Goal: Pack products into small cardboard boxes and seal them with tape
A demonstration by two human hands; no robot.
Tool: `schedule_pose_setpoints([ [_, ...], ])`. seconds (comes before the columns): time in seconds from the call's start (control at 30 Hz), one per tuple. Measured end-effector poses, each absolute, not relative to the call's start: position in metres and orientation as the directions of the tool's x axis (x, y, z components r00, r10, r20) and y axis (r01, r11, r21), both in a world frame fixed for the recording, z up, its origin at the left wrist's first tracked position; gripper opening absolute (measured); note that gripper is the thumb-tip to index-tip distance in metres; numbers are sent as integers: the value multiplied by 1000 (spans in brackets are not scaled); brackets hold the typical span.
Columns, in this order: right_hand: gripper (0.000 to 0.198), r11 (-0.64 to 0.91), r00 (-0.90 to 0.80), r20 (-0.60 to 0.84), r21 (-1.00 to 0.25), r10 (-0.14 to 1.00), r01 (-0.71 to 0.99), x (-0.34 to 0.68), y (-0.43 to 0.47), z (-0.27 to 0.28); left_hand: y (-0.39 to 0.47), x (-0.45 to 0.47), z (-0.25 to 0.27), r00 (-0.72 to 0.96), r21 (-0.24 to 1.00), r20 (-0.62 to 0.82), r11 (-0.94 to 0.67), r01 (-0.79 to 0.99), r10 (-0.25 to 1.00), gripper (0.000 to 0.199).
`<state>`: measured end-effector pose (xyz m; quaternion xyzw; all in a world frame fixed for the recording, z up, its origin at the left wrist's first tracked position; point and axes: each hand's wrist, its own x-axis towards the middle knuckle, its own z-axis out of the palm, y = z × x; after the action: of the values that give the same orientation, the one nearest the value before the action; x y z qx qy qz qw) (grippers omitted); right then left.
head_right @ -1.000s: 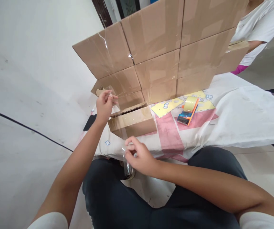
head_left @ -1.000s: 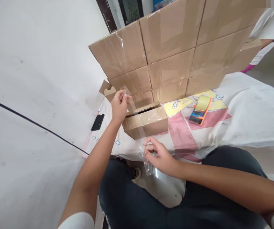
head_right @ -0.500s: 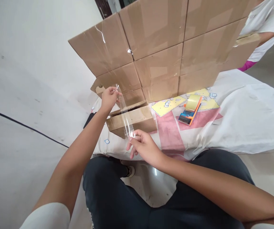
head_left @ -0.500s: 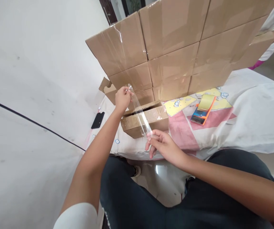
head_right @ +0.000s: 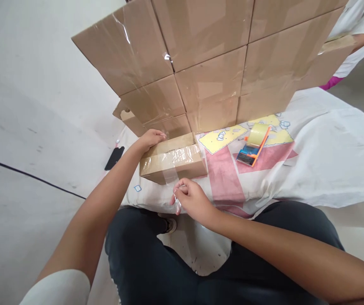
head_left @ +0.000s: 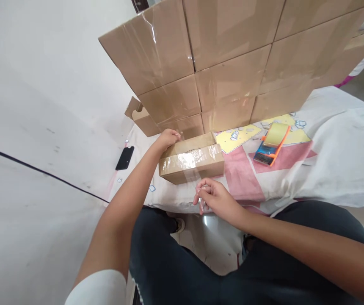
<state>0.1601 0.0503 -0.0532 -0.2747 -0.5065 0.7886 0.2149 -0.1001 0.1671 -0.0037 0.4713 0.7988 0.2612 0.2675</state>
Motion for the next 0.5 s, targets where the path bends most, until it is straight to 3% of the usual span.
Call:
schedule_pose_setpoints([
  [0.17,17,-338,-735,-213,-941,644,-24,156,56,-69,173,-107,6,-244,621,-466,511,594,851,22],
  [0.27,18,-298,-733,-195,-954,652,-11,152,57,-73,179,-109,8,-156,619,-562,539,571,812,26],
  [0.4,18,-239,-747,-197,-970,634,53,148,56,-73,188,-112,2,-132,649,-568,541,535,812,32],
  [0.5,18,-226,-759,-203,-971,619,75,146,54,-73,189,-117,-5,-171,705,-477,492,511,862,33],
])
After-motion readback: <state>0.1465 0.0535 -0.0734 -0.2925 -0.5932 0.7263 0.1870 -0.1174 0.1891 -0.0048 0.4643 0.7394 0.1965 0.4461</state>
